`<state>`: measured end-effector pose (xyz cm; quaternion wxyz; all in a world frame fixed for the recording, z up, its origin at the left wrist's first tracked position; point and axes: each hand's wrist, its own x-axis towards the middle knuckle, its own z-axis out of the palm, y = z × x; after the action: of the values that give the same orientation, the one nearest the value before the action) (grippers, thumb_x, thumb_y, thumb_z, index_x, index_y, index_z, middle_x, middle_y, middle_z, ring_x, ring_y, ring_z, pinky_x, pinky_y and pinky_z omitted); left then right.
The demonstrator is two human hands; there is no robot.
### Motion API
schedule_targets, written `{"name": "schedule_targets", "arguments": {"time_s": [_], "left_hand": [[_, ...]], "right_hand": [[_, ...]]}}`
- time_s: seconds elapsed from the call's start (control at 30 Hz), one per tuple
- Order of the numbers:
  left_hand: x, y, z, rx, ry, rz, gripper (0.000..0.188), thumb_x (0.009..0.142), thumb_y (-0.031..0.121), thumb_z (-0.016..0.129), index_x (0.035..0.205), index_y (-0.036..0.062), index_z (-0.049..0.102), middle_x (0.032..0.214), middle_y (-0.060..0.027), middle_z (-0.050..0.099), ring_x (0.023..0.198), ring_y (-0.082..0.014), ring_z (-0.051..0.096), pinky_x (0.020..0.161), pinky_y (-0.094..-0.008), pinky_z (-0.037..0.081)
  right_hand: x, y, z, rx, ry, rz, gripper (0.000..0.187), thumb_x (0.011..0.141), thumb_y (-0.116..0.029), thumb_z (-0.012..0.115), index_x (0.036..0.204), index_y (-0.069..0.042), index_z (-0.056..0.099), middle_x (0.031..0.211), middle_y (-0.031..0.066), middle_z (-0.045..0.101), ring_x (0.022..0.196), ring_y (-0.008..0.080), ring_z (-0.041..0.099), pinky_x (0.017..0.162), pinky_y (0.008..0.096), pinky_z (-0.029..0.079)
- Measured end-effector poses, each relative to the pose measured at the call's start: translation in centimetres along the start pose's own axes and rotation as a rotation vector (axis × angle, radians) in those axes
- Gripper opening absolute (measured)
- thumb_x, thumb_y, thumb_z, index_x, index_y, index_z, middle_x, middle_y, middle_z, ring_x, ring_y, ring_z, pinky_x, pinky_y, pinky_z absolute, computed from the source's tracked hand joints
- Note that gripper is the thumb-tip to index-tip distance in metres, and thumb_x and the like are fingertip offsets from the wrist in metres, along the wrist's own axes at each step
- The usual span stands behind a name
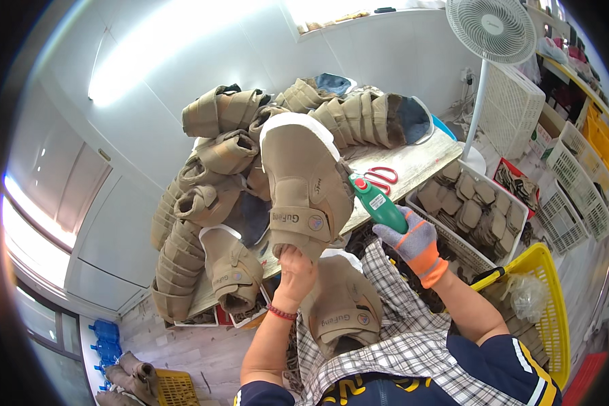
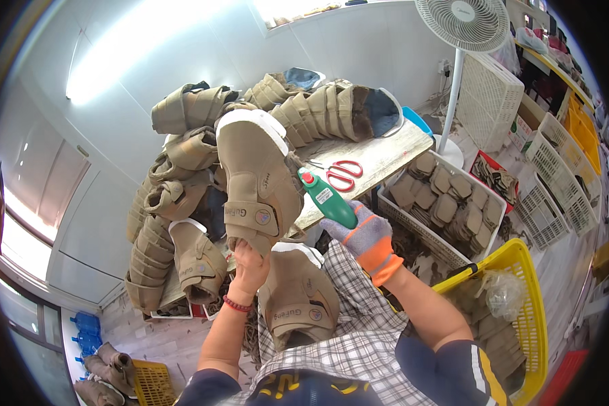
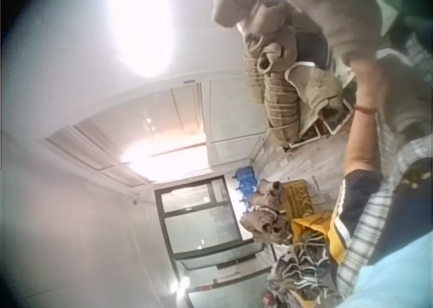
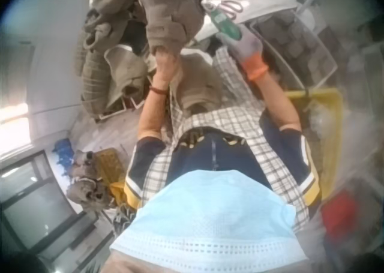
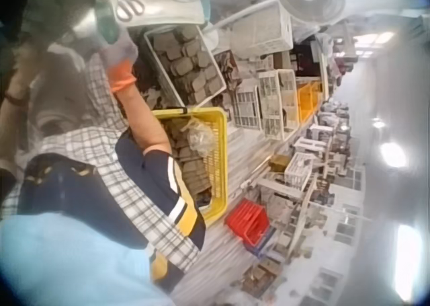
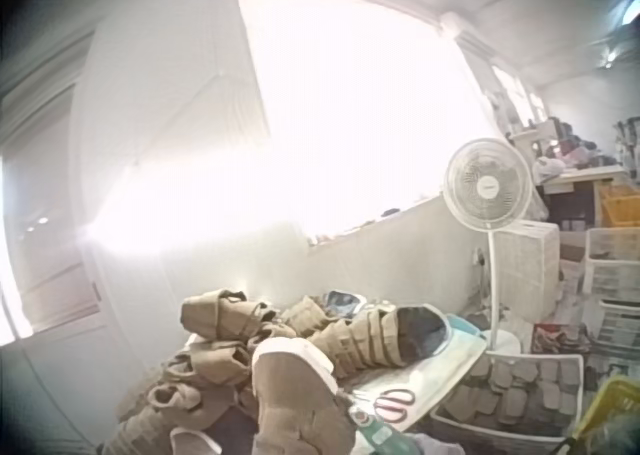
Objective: The person trims the interior lining of beige slippers using a green rotary tool and red-handled scissors. They handle each slipper one at a time, rotating it to access different areas, then place the finished items back on the table.
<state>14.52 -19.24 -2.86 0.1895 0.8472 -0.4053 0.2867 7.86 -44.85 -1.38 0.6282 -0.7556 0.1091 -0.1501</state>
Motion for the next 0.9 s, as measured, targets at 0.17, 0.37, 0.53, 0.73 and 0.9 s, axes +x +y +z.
{"name": "schedule_targets", "arguments": {"time_s": [0.17, 0.37, 0.53, 0.73, 0.9], "left_hand": [[-0.2, 0.0, -0.6, 0.046, -0.083, 0.065, 0.022, 0.059, 0.003, 0.06, 0.08, -0.0039, 0.058, 0.079, -0.0198, 0.055, 0.079, -0.0375, 0.053, 0.074, -0.0464, 0.044], [-0.1, -0.7, 1.0, 0.024, -0.1, 0.108, 0.016, 0.06, 0.001, 0.058, 0.075, -0.0039, 0.058, 0.083, -0.0207, 0.055, 0.083, -0.0373, 0.052, 0.075, -0.0448, 0.043], [6.6, -1.2, 1.8, 0.091, -0.126, -0.055, 0.017, 0.071, 0.005, 0.065, 0.085, -0.0034, 0.059, 0.096, -0.0219, 0.054, 0.092, -0.0387, 0.052, 0.077, -0.0464, 0.042], [8.4, -1.9, 2.6, -0.059, -0.153, -0.222, 0.015, 0.08, 0.011, 0.067, 0.086, -0.0024, 0.062, 0.079, -0.013, 0.061, 0.078, -0.0329, 0.059, 0.07, -0.0416, 0.045], [8.4, -3.9, 1.1, -0.729, -0.014, -0.537, 0.016, 0.083, 0.008, 0.067, 0.092, -0.0046, 0.063, 0.076, -0.0105, 0.065, 0.066, -0.0189, 0.061, 0.062, -0.031, 0.048]], "right_hand": [[1.0, -1.0, -0.3, 0.086, -0.022, 0.073, 0.053, 0.076, -0.036, 0.078, 0.11, 0.0, 0.061, 0.077, 0.0038, 0.064, 0.063, 0.0076, 0.056, 0.06, 0.0241, 0.047], [3.3, 0.8, -1.3, 0.181, 0.054, 0.1, 0.047, 0.077, -0.033, 0.077, 0.103, 0.003, 0.062, 0.067, -0.0005, 0.058, 0.055, 0.0055, 0.05, 0.05, 0.0227, 0.041], [3.5, 2.3, -3.3, 0.215, 0.125, 0.123, 0.034, 0.079, -0.028, 0.076, 0.094, 0.0, 0.061, 0.066, -0.0022, 0.056, 0.051, 0.0045, 0.047, 0.048, 0.0218, 0.039], [2.8, 5.5, -4.8, -0.075, 0.162, 0.093, 0.05, 0.075, -0.038, 0.078, 0.104, 0.0, 0.062, 0.073, 0.0032, 0.063, 0.061, 0.0094, 0.056, 0.057, 0.0253, 0.046], [2.1, 4.2, -4.4, -0.206, 0.139, 0.028, 0.054, 0.074, -0.042, 0.077, 0.108, -0.002, 0.062, 0.083, 0.0096, 0.067, 0.069, 0.0185, 0.063, 0.065, 0.031, 0.05]]}}
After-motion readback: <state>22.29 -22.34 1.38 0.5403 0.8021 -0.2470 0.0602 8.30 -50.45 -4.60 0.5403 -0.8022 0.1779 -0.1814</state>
